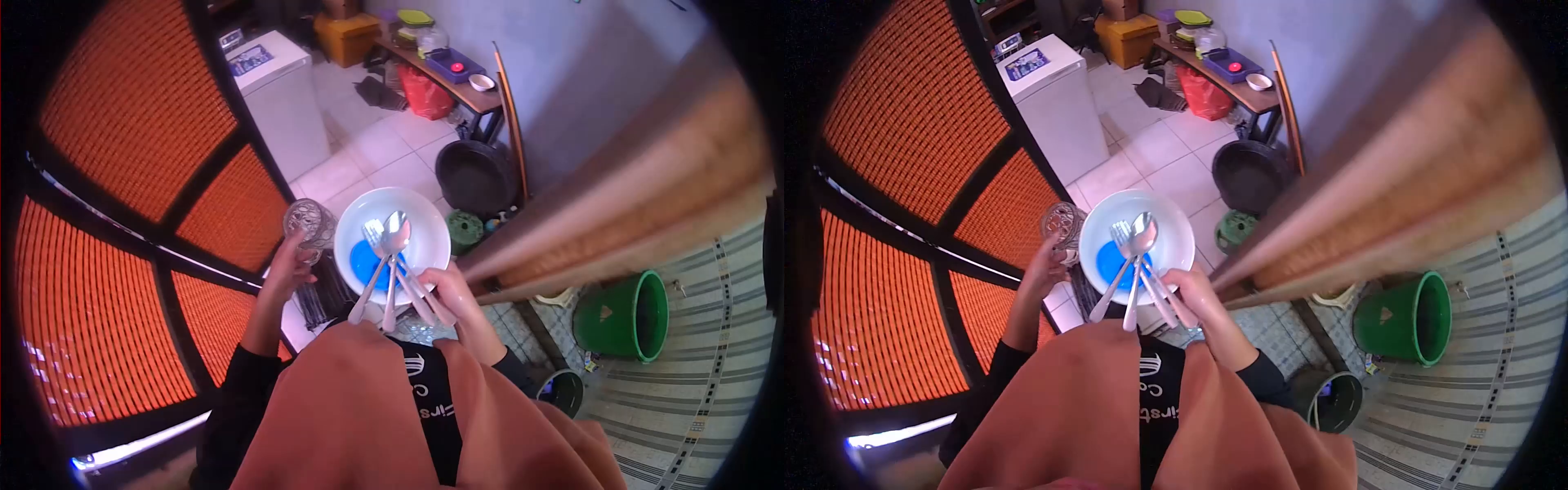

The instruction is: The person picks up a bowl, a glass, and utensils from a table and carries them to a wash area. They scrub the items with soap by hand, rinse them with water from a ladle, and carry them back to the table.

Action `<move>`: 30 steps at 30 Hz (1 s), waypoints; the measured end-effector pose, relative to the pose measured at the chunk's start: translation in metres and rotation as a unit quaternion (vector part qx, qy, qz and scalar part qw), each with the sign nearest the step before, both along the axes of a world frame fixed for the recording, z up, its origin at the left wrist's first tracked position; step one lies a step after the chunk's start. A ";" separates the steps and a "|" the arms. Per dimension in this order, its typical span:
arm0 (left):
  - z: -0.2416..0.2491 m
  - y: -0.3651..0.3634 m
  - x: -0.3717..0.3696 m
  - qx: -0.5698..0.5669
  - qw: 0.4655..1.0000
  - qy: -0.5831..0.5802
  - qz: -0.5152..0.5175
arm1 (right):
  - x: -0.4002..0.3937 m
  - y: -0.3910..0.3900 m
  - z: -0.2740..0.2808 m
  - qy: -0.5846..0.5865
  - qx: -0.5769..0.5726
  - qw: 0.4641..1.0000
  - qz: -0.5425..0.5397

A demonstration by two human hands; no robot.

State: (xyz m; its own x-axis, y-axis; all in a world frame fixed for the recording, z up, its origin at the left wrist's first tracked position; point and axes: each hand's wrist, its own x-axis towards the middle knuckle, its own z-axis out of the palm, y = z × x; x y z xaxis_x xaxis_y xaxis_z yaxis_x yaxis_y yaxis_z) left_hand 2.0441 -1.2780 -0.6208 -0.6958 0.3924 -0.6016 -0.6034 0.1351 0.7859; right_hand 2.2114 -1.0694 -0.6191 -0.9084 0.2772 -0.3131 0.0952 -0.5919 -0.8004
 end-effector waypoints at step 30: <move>-0.242 0.104 -0.077 0.244 0.916 0.302 -0.105 | -0.096 -0.023 -0.213 -0.181 0.695 0.598 -0.355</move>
